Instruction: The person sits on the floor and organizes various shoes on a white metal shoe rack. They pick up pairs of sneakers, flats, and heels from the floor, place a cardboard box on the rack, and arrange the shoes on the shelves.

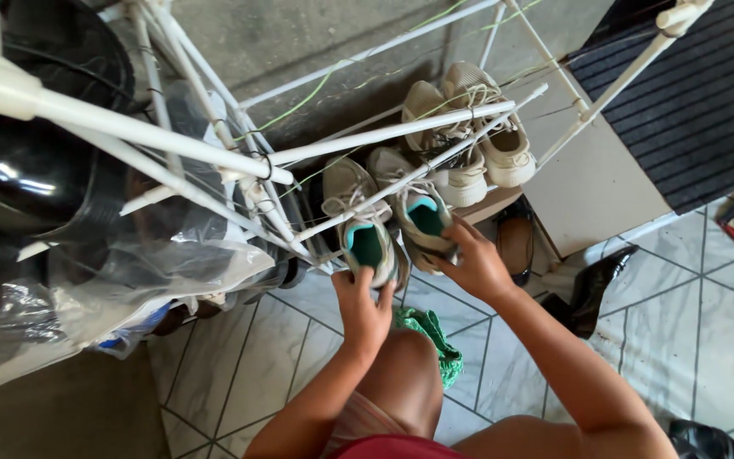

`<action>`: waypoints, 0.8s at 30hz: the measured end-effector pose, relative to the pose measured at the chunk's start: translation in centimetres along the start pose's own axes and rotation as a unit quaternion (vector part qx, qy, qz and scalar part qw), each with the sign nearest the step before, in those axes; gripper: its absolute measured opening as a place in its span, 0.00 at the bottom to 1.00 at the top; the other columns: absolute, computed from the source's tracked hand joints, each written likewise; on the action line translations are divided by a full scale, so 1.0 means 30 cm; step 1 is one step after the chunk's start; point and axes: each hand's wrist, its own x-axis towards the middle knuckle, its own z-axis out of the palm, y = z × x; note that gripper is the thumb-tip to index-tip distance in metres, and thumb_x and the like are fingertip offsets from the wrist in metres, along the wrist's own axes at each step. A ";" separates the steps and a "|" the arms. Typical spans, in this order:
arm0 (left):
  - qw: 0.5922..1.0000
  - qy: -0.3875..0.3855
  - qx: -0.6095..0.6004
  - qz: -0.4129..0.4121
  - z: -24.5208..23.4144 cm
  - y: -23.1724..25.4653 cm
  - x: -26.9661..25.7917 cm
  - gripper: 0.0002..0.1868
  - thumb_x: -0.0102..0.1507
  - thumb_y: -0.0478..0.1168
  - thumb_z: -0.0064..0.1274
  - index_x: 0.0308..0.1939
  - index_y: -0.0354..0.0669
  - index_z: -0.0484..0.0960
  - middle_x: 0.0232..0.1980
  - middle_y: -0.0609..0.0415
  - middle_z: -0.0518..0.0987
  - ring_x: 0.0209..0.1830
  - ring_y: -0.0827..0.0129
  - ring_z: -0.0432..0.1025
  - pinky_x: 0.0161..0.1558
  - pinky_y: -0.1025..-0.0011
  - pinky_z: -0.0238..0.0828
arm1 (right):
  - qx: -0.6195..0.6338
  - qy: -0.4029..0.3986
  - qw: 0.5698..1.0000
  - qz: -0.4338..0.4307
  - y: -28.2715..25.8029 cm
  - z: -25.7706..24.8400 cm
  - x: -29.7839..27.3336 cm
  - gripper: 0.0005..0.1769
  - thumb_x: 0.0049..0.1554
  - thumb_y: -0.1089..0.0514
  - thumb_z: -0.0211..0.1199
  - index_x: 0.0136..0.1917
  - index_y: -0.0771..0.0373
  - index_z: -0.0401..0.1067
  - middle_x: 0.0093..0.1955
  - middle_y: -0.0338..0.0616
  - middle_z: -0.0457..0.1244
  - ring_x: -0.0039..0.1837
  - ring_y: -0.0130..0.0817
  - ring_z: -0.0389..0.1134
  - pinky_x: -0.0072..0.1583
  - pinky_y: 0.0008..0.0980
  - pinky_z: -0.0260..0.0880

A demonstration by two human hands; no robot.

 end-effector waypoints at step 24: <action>0.981 -0.054 0.184 -0.021 0.133 -0.229 0.333 0.29 0.56 0.41 0.66 0.57 0.33 0.76 0.54 0.32 0.76 0.65 0.28 0.58 0.64 0.44 0.57 | 0.013 0.117 0.990 -0.072 -0.011 0.230 0.295 0.28 0.46 0.63 0.73 0.59 0.65 0.67 0.67 0.58 0.60 0.61 0.61 0.66 0.57 0.49 0.71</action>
